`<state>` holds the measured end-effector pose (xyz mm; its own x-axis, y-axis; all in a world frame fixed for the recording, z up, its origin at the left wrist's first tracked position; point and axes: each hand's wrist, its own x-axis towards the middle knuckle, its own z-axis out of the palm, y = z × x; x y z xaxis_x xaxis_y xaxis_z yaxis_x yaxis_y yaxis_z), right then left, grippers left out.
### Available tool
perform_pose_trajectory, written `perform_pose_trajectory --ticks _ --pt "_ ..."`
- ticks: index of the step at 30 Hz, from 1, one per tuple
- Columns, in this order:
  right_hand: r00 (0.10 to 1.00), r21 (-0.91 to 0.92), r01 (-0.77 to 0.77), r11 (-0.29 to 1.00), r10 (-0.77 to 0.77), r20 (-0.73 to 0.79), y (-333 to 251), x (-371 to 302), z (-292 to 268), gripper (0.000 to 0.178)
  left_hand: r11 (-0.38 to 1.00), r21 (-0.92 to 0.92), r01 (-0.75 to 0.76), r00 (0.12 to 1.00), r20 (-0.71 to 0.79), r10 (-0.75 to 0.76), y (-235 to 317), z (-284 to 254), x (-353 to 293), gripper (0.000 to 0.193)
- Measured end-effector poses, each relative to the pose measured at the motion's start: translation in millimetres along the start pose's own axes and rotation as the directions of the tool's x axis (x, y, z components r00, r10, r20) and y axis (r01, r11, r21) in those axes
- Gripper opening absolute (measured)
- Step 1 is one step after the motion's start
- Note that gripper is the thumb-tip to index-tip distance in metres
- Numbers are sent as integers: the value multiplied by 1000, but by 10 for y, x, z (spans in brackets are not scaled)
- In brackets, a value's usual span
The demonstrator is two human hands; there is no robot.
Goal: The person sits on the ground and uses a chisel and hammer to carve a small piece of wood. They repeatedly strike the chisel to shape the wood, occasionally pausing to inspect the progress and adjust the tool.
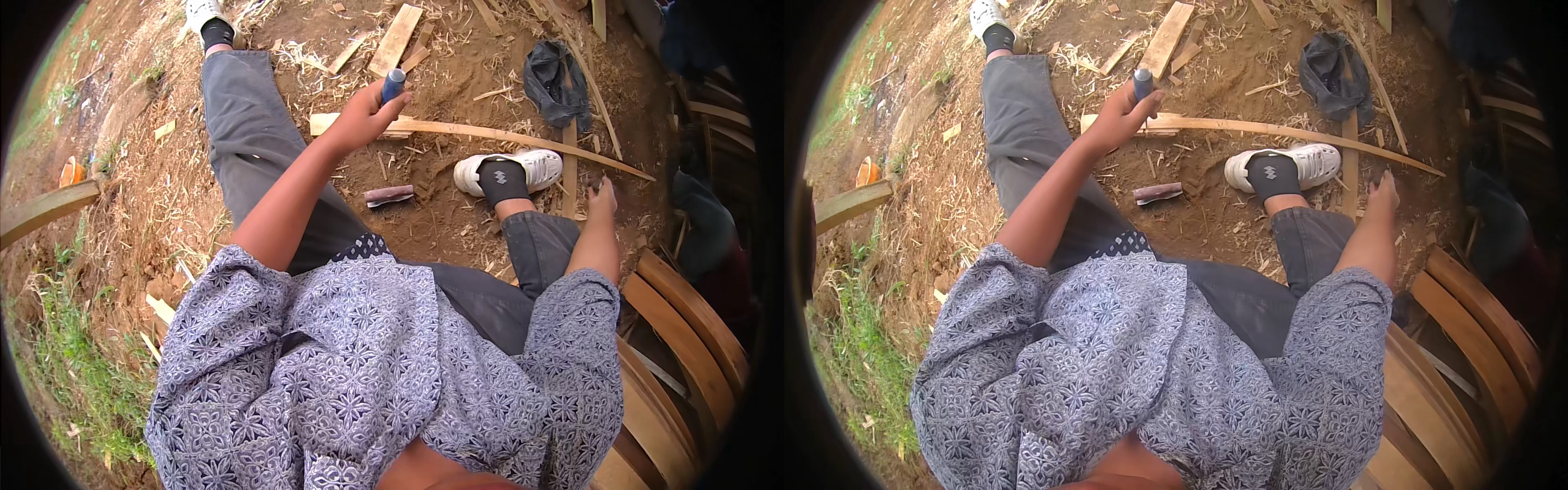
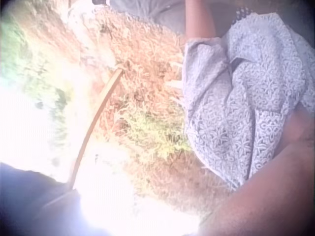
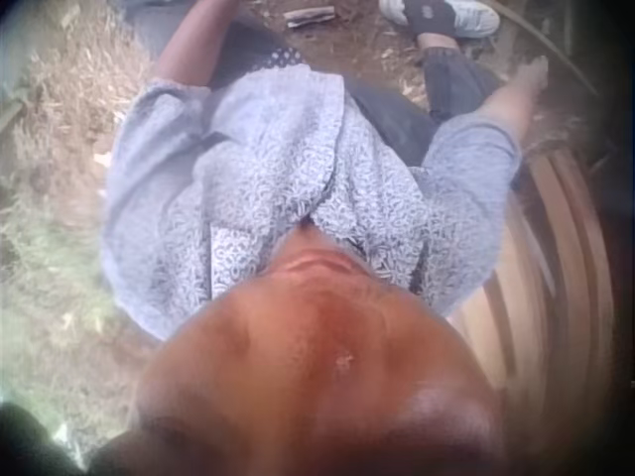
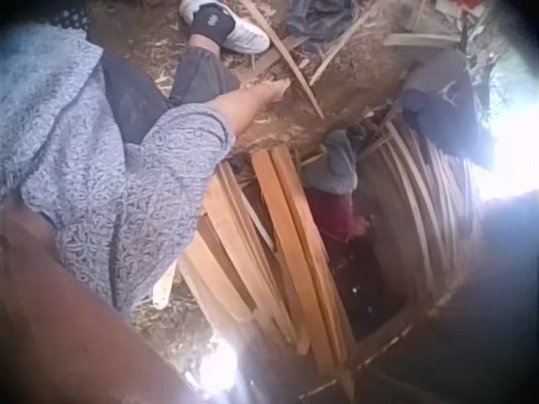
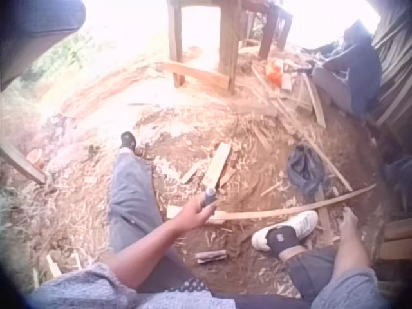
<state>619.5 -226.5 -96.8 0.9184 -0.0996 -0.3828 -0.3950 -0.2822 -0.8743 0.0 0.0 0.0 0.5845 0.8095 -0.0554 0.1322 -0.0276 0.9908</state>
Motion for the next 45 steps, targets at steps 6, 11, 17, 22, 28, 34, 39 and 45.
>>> perform_pose_trajectory --ticks 6,11,17,22,28,34,39,45 --pt "949 228 296 927 -260 -177 -1352 -1858 235 46 1000 15 -26 999 -24 26 51 -73 -125 30" --pt "850 180 526 831 -507 -142 -1933 -2364 129 48 994 59 -88 996 -4 89 -73 -105 -123 32" --pt "883 379 275 884 -388 264 -2222 -2627 -15 37 993 40 -110 991 80 106 23 -151 -34 37" --pt "612 94 274 957 -249 751 -2062 -3199 -130 35 994 -48 -99 980 169 106 -169 -194 97 35" --pt "338 -313 907 282 -43 940 -1150 -4314 237 53 994 -24 -107 983 148 110 -119 -304 9 35" --pt "367 -398 917 -13 418 831 -139 -4510 707 60 994 -65 -92 988 120 100 -65 -294 -6 36" --pt "293 -209 956 -207 612 734 418 -4745 1046 59 986 -112 -120 989 73 129 -196 -246 95 38" --pt "343 2 872 -490 613 712 757 -4827 1438 64 982 -51 -184 980 63 187 -128 -168 100 35"
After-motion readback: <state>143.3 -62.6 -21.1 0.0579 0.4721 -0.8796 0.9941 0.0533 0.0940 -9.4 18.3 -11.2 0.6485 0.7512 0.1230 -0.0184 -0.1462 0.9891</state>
